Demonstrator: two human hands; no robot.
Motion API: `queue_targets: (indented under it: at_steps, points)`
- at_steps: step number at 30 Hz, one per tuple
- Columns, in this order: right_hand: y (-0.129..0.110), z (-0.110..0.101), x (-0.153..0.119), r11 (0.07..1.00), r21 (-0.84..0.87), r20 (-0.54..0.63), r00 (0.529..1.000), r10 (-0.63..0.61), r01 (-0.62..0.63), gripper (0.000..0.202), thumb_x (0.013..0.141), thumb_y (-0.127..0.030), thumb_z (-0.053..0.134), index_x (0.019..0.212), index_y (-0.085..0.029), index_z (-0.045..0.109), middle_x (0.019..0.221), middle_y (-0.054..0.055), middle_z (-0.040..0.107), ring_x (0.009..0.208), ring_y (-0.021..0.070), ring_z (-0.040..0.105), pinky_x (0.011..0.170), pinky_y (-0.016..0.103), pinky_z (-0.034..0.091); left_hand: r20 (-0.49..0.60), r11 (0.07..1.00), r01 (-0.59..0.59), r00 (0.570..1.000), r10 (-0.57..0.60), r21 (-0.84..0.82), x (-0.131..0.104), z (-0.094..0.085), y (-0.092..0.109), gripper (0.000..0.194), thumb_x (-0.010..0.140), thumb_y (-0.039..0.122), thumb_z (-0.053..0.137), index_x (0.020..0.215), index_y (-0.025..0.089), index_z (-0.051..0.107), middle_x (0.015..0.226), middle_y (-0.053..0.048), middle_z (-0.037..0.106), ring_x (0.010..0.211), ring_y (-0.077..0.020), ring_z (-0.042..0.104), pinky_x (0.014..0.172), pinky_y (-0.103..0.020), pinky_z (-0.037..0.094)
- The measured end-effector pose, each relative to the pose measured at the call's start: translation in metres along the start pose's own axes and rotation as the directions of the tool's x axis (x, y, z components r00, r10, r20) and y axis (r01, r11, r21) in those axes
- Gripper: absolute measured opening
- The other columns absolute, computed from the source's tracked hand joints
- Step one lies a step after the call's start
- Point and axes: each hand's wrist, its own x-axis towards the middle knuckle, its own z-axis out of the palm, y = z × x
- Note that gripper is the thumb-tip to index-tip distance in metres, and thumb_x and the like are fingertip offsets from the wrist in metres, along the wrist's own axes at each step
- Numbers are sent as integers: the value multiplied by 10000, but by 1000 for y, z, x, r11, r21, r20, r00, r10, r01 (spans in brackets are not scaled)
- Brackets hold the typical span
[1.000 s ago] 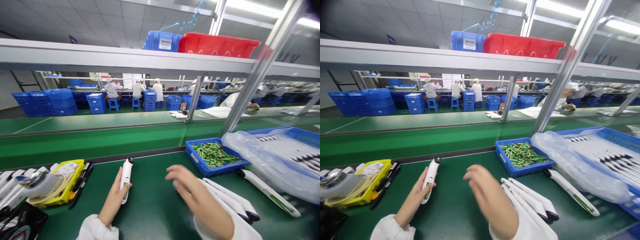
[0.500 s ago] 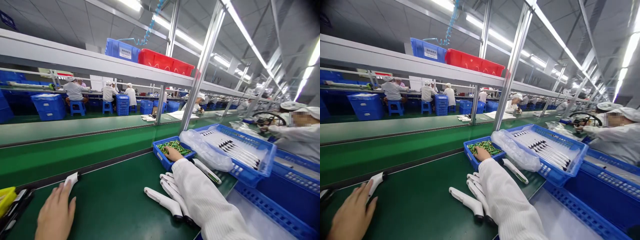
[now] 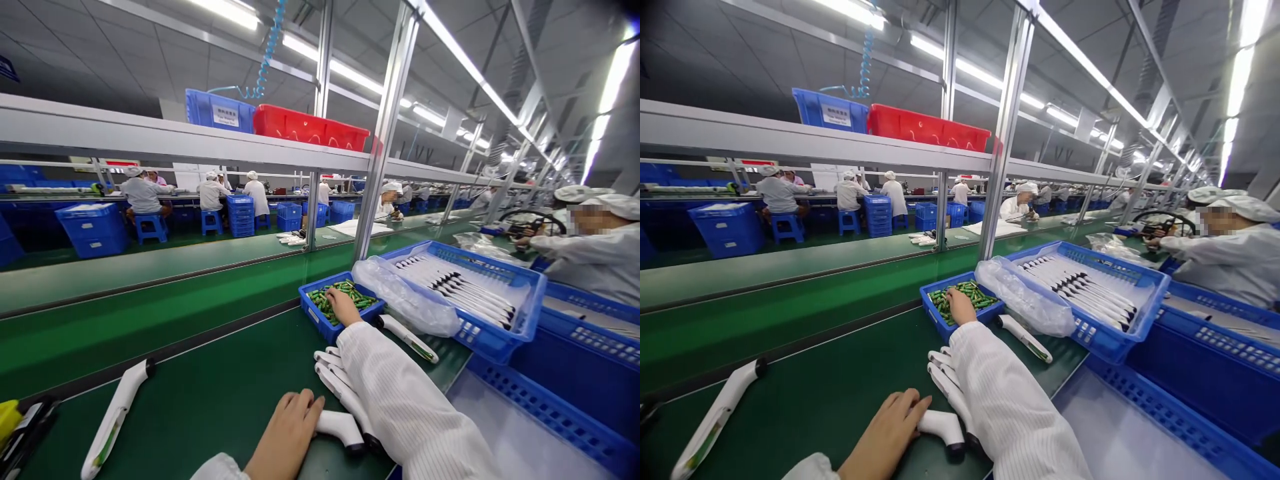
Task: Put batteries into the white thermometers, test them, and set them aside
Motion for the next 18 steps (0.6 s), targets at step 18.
queue_targets:
  at_steps: [18]
  points:
    - [-110, -20, -64, 665, 747, 28, 998, -59, 18, 452, 784, -613, 480, 896, -175, 465, 672, 39, 651, 299, 54, 314, 321, 203, 235, -168, 141, -92, 551, -817, -986, -115, -75, -76, 375, 843, 523, 474, 1081, 238, 527, 787, -5, 623, 623, -133, 544, 553, -235, 469]
